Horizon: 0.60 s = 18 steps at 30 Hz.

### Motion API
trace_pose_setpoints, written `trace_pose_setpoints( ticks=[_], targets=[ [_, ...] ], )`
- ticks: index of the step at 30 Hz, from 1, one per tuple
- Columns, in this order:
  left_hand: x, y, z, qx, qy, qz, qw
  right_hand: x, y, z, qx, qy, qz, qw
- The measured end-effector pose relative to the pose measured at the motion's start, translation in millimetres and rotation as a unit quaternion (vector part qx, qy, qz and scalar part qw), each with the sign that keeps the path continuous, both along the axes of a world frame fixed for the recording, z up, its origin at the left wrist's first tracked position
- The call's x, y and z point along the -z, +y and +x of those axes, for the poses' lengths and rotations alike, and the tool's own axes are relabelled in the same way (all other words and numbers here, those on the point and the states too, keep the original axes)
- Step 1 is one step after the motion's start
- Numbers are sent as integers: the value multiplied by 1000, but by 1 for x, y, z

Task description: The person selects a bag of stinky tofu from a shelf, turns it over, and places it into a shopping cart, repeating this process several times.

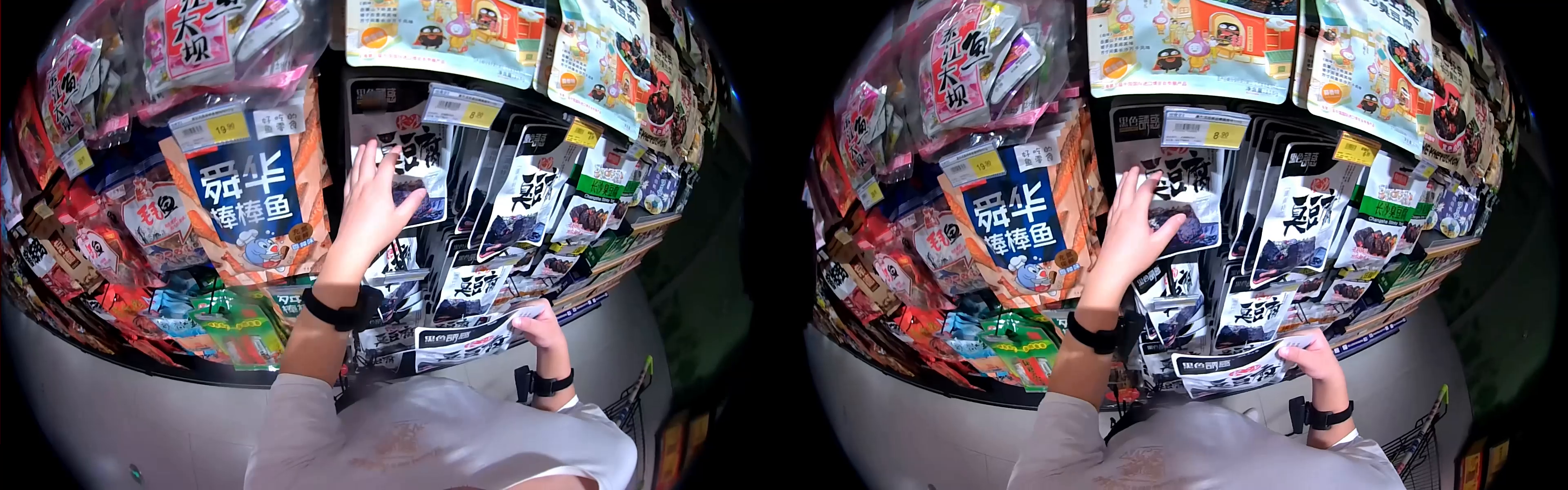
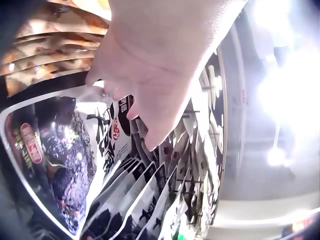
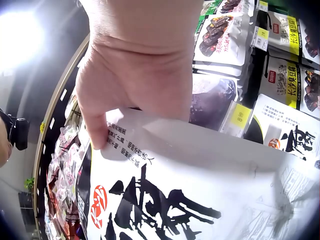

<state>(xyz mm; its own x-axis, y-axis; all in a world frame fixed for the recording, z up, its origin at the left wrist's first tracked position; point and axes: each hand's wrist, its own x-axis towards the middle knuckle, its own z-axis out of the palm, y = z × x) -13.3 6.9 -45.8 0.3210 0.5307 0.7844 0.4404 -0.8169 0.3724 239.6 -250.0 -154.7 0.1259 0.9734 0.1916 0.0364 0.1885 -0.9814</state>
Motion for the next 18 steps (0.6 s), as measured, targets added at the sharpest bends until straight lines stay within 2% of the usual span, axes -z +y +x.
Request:
trace_pose_setpoints(
  ticks=[2,3,4,6,8,9,10,12,13,14,16,17,18],
  targets=[
    [22,16,-1,84,-156,-78,981,1,2,5,-2,10,-6,1000],
    [31,32,3,71,-236,-142,959,3,3,8,6,24,1,1000],
    [37,50,8,57,-315,-204,925,2,3,9,14,37,8,999],
    [42,80,18,109,-410,-295,856,-6,7,3,8,29,11,999],
    [45,97,31,-22,-263,-298,917,-8,13,3,22,49,28,998],
    [46,104,41,-41,-280,-288,915,-12,17,1,27,75,18,997],
    [54,122,47,-10,-315,-312,896,-9,23,7,26,43,18,999],
    [67,162,51,155,-463,-419,766,-47,31,-16,-14,21,-9,1000],
    [40,137,42,110,-511,-398,754,-53,39,-20,4,6,15,1000],
    [24,131,36,124,-522,-380,753,-57,48,-21,5,8,18,1000],
    [-18,93,19,87,-507,-356,780,-60,64,-18,103,11,75,992],
    [-24,94,16,129,-485,-307,809,-66,72,-24,138,29,89,986],
    [-24,87,19,141,-482,-273,821,-80,69,-30,125,41,74,989]
  ],
)
